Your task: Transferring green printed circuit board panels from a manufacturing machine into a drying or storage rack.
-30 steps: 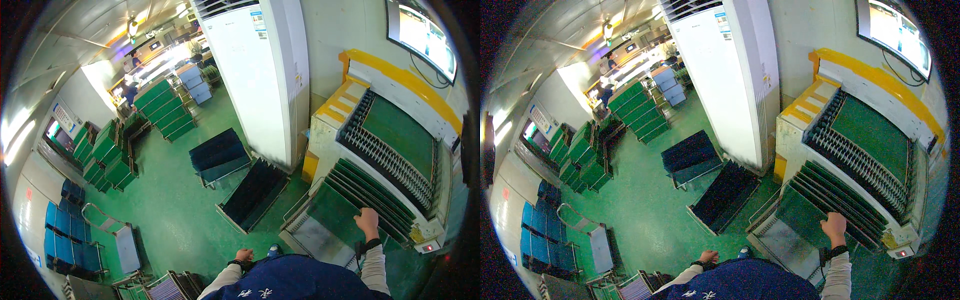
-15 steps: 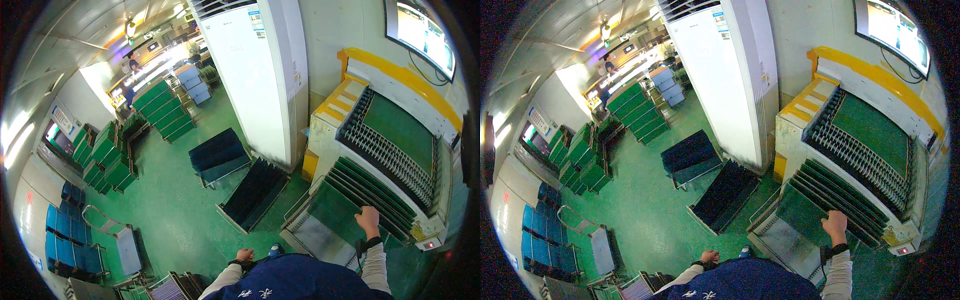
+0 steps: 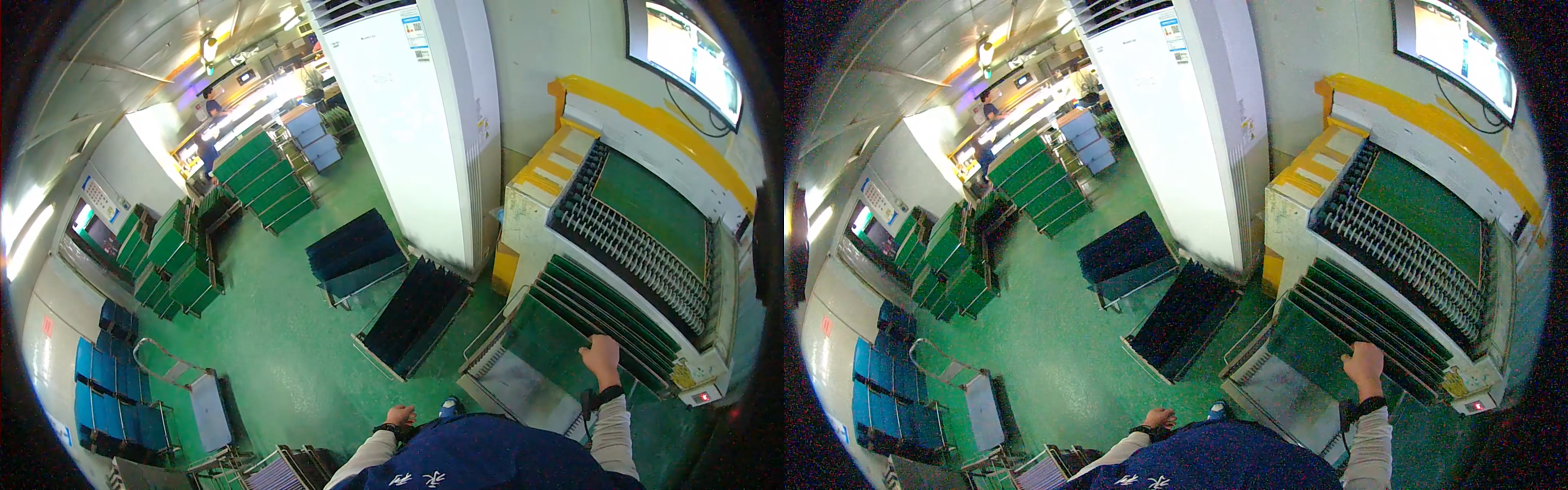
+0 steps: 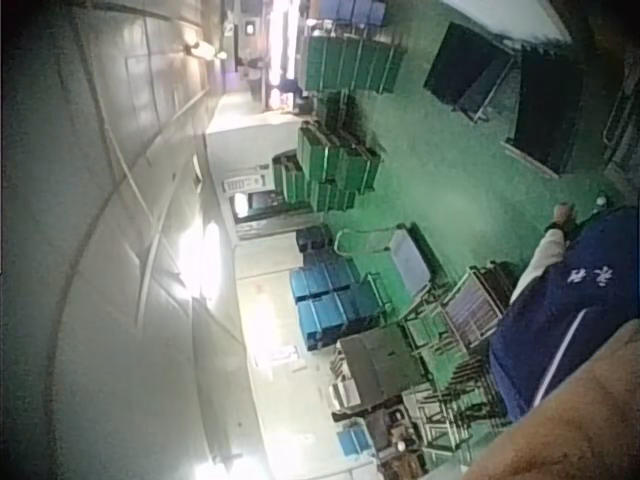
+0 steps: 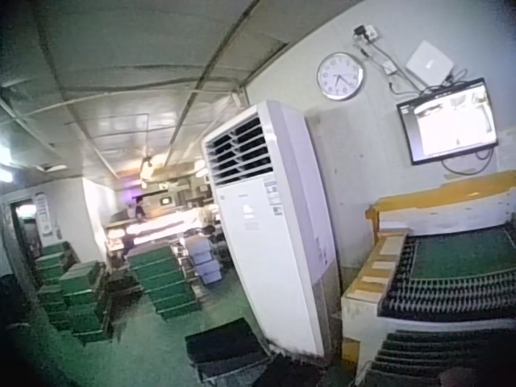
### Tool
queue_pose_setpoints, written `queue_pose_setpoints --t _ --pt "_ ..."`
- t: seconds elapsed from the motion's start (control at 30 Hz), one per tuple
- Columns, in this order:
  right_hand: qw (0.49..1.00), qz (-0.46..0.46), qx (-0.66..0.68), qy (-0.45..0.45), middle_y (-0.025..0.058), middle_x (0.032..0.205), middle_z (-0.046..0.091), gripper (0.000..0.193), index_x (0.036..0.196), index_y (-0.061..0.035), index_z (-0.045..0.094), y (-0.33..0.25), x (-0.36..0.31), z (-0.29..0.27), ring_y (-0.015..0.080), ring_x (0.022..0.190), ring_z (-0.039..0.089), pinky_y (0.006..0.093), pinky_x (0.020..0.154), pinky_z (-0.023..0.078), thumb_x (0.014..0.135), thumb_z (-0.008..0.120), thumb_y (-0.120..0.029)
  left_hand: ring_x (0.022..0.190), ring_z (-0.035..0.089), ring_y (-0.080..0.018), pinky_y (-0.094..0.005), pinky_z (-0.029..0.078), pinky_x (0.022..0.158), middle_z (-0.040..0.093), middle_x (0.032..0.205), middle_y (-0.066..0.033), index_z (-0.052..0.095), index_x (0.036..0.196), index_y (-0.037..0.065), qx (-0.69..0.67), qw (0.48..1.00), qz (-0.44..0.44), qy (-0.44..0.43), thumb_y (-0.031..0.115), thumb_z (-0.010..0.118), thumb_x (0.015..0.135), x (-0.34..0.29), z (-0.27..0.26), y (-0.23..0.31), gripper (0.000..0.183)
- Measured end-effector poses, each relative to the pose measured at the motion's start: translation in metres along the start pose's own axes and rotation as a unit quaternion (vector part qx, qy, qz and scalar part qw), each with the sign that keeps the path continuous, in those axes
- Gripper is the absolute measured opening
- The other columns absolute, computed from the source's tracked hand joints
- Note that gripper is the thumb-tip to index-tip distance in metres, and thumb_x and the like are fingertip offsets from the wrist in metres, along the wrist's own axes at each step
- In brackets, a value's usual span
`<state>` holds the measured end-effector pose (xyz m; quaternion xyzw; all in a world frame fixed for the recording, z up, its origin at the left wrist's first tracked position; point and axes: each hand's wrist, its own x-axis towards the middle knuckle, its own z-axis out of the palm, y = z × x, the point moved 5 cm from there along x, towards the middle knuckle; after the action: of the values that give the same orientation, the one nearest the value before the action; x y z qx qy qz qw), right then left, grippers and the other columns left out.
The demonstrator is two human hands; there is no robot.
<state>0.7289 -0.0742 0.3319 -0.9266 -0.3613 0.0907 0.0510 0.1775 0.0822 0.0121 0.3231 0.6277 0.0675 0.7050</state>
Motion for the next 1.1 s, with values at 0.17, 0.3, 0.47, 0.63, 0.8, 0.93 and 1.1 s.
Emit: queue_pose_setpoints --t 0.17,0.3,0.47,0.63,0.8,0.93,1.1 --pt "1.000 0.007 -0.015 -0.018 0.0183 0.094 0.068 0.036 0.090 -0.0025 0.069 0.002 0.002 0.002 0.0351 0.093 0.065 0.0441 0.082 0.051 0.071 0.077 -0.032 0.060 0.063 -0.0192 -0.0326 0.049 0.052 0.067 0.083 -0.0099 0.060 0.103 -0.001 0.031 0.999 0.004 0.011 0.024 0.064 0.089 -0.003 0.002 0.005 0.029" --pt "0.999 0.012 -0.037 -0.036 0.0149 0.098 0.069 0.043 0.101 -0.0067 0.071 0.004 0.004 0.005 0.0319 0.094 0.066 0.0427 0.082 0.053 0.073 0.075 -0.039 0.061 0.063 -0.0199 -0.0330 0.049 0.051 0.067 0.084 -0.0107 0.059 0.105 -0.001 0.028 1.000 0.003 0.014 0.024 0.064 0.089 -0.001 0.002 0.005 0.030" --pt "1.000 -0.001 -0.006 -0.007 0.0183 0.091 0.068 0.037 0.088 -0.0017 0.069 0.002 0.002 0.002 0.0358 0.091 0.065 0.0448 0.079 0.051 0.071 0.077 -0.033 0.059 0.062 -0.0201 -0.0327 0.049 0.050 0.066 0.082 -0.0105 0.059 0.105 -0.002 -0.008 1.000 -0.007 -0.010 0.023 0.065 0.088 0.006 0.000 -0.001 0.030" --pt "1.000 0.001 -0.008 -0.008 0.0182 0.091 0.068 0.037 0.089 -0.0019 0.069 0.002 0.002 0.003 0.0358 0.090 0.065 0.0447 0.079 0.051 0.070 0.077 -0.032 0.058 0.061 -0.0197 -0.0322 0.049 0.050 0.066 0.081 -0.0100 0.059 0.104 -0.001 -0.046 0.998 -0.014 -0.041 0.023 0.065 0.088 0.009 0.003 -0.005 0.030" --pt "1.000 -0.006 0.002 -0.004 0.0179 0.093 0.069 0.039 0.094 -0.0023 0.070 0.000 0.003 0.003 0.0349 0.092 0.066 0.0437 0.081 0.051 0.070 0.077 -0.032 0.060 0.063 -0.0198 -0.0322 0.050 0.052 0.067 0.083 -0.0102 0.059 0.104 -0.002 -0.008 1.000 0.001 -0.003 0.025 0.065 0.088 0.010 -0.005 -0.009 0.031" --pt "1.000 -0.002 -0.004 0.001 0.0177 0.095 0.069 0.041 0.098 -0.0031 0.071 0.006 0.002 0.005 0.0344 0.092 0.066 0.0432 0.082 0.052 0.070 0.077 -0.032 0.061 0.064 -0.0200 -0.0323 0.051 0.053 0.068 0.085 -0.0105 0.060 0.103 -0.001 0.037 0.999 0.007 0.015 0.025 0.065 0.088 0.008 0.002 -0.001 0.031" --pt "1.000 -0.006 0.003 0.001 0.0180 0.093 0.069 0.038 0.093 -0.0030 0.071 0.002 0.003 0.003 0.0347 0.092 0.066 0.0435 0.081 0.052 0.069 0.077 -0.032 0.062 0.064 -0.0199 -0.0328 0.051 0.055 0.068 0.087 -0.0104 0.060 0.106 0.000 0.010 1.000 -0.009 -0.013 0.025 0.064 0.089 0.014 -0.002 -0.008 0.031"
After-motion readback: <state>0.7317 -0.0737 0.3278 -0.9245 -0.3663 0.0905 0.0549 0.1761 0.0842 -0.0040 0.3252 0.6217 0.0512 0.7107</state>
